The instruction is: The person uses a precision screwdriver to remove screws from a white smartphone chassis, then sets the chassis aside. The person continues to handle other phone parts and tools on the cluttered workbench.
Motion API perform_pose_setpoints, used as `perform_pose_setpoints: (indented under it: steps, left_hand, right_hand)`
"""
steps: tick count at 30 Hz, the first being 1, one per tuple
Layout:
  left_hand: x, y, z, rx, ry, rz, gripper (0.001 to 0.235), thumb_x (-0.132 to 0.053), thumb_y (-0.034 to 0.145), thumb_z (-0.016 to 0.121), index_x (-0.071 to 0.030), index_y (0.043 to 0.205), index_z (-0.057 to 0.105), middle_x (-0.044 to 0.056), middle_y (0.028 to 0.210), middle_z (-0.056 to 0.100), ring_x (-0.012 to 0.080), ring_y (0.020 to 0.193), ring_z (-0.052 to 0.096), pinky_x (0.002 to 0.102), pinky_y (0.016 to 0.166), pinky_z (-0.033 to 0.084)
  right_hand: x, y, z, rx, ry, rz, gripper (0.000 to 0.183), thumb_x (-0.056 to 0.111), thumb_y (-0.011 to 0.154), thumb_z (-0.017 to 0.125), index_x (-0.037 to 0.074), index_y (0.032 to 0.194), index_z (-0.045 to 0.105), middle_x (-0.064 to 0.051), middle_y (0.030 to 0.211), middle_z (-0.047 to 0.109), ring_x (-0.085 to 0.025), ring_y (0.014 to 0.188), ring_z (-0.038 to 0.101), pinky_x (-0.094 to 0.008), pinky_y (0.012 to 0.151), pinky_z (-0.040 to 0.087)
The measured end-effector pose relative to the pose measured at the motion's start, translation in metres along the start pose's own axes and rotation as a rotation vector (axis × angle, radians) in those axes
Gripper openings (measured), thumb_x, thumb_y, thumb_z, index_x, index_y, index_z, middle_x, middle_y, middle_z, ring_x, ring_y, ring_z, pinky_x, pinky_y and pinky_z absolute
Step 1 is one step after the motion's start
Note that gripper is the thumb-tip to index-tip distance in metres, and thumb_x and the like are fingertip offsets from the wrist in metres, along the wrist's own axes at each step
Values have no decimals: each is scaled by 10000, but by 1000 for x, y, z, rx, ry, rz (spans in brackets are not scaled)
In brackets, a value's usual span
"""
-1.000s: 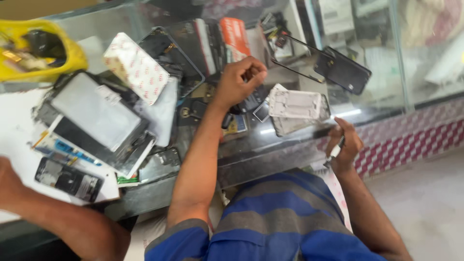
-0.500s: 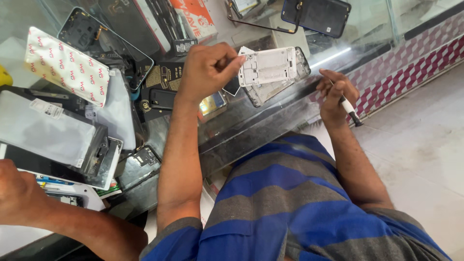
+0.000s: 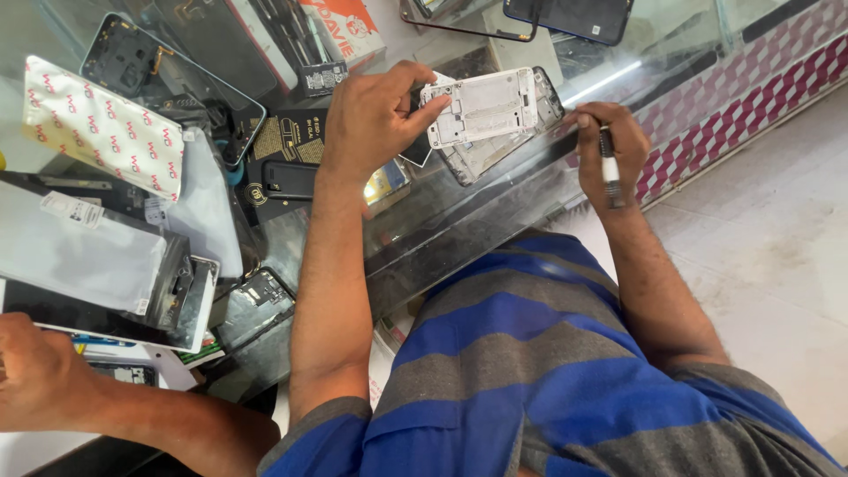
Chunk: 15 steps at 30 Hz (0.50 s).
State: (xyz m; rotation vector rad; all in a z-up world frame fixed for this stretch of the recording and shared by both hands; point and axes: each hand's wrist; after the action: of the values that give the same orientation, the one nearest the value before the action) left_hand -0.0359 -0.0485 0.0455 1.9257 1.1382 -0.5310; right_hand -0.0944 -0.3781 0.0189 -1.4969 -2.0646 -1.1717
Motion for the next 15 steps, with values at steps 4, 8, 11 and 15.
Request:
perform_pose_setpoints:
  steps: [4,8,11,15]
  left_hand:
    - [6,-3,3,54,12,-71,267,-318,894,898,-120,972,736,-16,563,528,160,494,529,349,501,439]
    - [7,-3,3,48,14,-45,243,-307,902,883,-118,953,738,-8,548,525,162,483,518,337,506,431]
    - [10,-2,1,48,-136,-100,200,-255,940,842,-90,1003,749,-10,559,512,121,491,481,303,512,383]
    - [14,-4,-1,-24,-516,-273,188,-219,1027,766,-34,1000,748,-45,582,440,54,547,367,268,531,269]
  right_hand:
    - [4,-4,3,-14,88,68,122,75,1170,586,-15,1210,659,-104,1014,748,-139,798,680,-255,716,544]
    - [18,1,-1,7,-66,35,136,88,1132,683,0,1236,673,-133,1138,718,-179,891,696,-288,766,568]
    - [25,12,3,48,-34,-60,346,190,1070,759,6,1325,616,-161,1334,672,-275,1210,654,-356,960,592]
    - [35,34,14,224,74,-120,614,355,948,826,23,1385,550,-186,1505,578,-312,1441,562,-482,1229,505]
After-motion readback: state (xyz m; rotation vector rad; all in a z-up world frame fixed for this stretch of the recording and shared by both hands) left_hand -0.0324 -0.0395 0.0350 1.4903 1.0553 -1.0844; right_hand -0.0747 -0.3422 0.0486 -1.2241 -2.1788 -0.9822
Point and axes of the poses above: each hand's wrist, its own y-axis towards the middle knuckle, its own z-axis out of the palm, x = y × z
